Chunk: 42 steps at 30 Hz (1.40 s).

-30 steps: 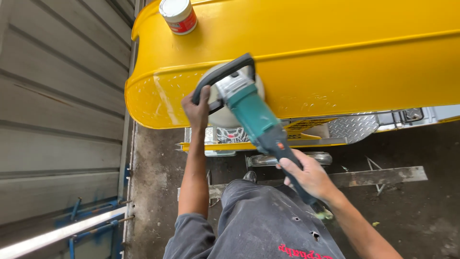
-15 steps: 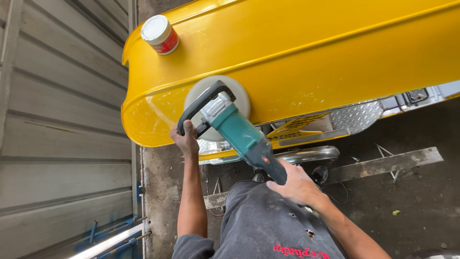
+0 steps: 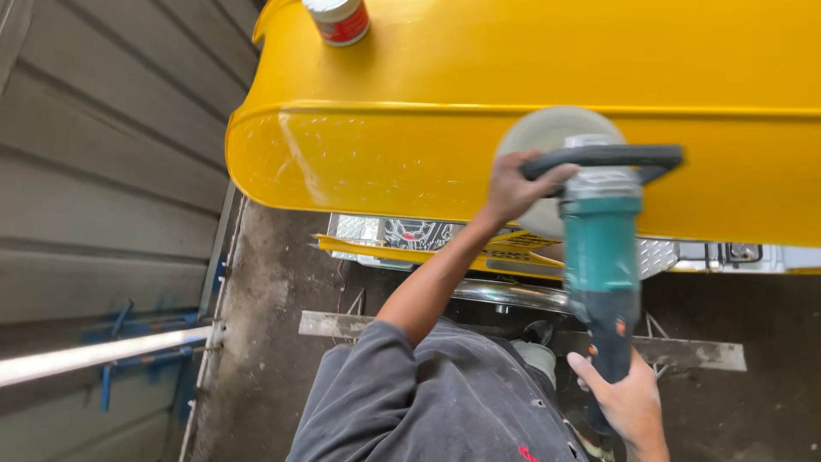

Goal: Applying polishing compound and using a power polisher to buff the exterior of a yellow vehicle.

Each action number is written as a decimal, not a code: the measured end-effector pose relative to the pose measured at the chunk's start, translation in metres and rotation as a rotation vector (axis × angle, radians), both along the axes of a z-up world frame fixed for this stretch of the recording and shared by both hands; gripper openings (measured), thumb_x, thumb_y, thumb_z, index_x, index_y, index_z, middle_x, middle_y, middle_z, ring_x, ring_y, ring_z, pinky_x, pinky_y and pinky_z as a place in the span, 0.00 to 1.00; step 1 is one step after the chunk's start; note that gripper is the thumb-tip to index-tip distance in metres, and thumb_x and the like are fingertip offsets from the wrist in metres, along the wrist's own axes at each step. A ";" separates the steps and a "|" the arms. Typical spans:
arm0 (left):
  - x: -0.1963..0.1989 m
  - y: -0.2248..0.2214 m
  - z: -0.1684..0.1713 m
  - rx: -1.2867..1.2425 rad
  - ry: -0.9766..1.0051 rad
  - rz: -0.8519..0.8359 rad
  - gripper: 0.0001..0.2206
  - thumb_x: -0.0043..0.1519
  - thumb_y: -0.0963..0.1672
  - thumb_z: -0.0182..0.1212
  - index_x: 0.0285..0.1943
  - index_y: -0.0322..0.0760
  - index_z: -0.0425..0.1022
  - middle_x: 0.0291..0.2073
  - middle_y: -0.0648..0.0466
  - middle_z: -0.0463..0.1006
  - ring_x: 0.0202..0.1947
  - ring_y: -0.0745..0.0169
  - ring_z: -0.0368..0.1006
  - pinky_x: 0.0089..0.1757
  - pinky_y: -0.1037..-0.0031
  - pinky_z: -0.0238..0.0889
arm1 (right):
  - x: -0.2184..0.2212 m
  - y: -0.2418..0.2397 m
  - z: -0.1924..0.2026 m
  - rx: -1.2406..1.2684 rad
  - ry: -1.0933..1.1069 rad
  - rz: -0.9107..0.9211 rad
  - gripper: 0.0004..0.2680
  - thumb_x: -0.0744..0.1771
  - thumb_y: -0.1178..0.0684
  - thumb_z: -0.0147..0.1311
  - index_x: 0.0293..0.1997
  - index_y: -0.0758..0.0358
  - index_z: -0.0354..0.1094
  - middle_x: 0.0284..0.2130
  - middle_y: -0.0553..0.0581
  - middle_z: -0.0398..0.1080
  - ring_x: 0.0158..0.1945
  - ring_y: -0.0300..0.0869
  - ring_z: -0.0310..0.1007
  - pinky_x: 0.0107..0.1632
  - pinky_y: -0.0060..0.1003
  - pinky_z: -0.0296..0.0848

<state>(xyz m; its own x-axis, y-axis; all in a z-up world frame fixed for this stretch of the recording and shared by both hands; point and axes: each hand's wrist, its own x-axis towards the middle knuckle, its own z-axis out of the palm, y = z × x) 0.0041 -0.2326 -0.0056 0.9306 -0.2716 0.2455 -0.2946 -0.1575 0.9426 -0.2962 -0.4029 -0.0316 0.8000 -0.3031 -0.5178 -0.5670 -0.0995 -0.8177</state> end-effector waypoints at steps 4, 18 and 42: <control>-0.011 -0.052 0.020 -0.017 0.040 -0.102 0.22 0.55 0.57 0.68 0.33 0.35 0.84 0.17 0.57 0.78 0.20 0.74 0.71 0.26 0.76 0.64 | -0.006 -0.019 -0.001 0.059 0.003 -0.121 0.15 0.60 0.54 0.68 0.46 0.70 0.72 0.30 0.56 0.73 0.28 0.39 0.74 0.33 0.35 0.73; -0.015 0.073 0.005 0.262 -0.124 0.062 0.18 0.51 0.52 0.75 0.25 0.35 0.76 0.14 0.52 0.66 0.18 0.66 0.62 0.26 0.68 0.57 | 0.026 0.061 -0.066 0.050 -0.051 0.009 0.09 0.59 0.59 0.65 0.40 0.67 0.74 0.24 0.54 0.73 0.24 0.39 0.74 0.31 0.36 0.72; -0.014 0.331 -0.020 0.175 -0.414 0.245 0.12 0.56 0.38 0.70 0.32 0.28 0.66 0.27 0.59 0.67 0.31 0.71 0.62 0.35 0.74 0.58 | 0.111 0.239 -0.093 -0.087 -0.447 0.224 0.12 0.59 0.51 0.63 0.39 0.67 0.72 0.29 0.69 0.76 0.36 0.60 0.80 0.42 0.46 0.76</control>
<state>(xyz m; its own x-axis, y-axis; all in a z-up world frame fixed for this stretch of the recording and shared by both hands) -0.0102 0.0989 -0.0259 0.8062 -0.1270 0.5778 -0.5725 -0.4136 0.7079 -0.1850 -0.1638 -0.1249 0.9880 -0.1255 -0.0899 -0.1199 -0.2571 -0.9589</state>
